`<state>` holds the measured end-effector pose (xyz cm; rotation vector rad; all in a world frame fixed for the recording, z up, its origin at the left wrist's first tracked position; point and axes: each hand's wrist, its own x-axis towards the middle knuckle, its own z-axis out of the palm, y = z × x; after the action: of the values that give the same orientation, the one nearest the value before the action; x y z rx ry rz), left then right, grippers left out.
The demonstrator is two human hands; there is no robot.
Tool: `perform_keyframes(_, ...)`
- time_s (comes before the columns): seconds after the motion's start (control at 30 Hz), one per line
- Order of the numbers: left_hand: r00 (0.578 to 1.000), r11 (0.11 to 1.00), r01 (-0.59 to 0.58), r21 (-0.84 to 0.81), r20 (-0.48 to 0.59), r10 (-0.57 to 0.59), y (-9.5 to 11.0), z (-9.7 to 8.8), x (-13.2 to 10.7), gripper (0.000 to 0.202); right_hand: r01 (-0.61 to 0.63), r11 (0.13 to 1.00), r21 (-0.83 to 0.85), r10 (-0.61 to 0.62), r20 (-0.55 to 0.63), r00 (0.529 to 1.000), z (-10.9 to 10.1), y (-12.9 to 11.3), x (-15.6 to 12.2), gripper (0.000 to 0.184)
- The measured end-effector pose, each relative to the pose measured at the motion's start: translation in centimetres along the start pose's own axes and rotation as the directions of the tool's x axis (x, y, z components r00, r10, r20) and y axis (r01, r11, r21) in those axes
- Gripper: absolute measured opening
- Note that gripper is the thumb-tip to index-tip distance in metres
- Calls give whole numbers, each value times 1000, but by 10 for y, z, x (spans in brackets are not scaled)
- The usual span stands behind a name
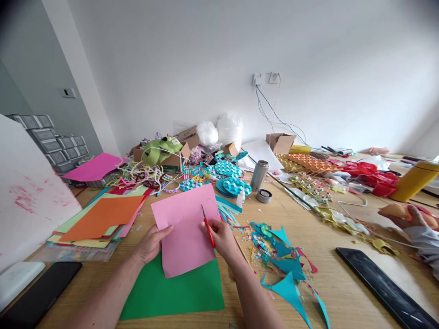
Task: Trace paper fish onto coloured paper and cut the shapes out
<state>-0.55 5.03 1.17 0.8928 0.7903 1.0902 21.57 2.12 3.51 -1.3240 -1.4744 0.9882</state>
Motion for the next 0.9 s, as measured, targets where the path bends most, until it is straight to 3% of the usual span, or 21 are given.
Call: perform_keyframes(0.9, 995, 999, 47, 24, 86, -49, -3, -2, -1, 49, -42, 998, 55, 43, -20, 999, 0, -2, -1, 53)
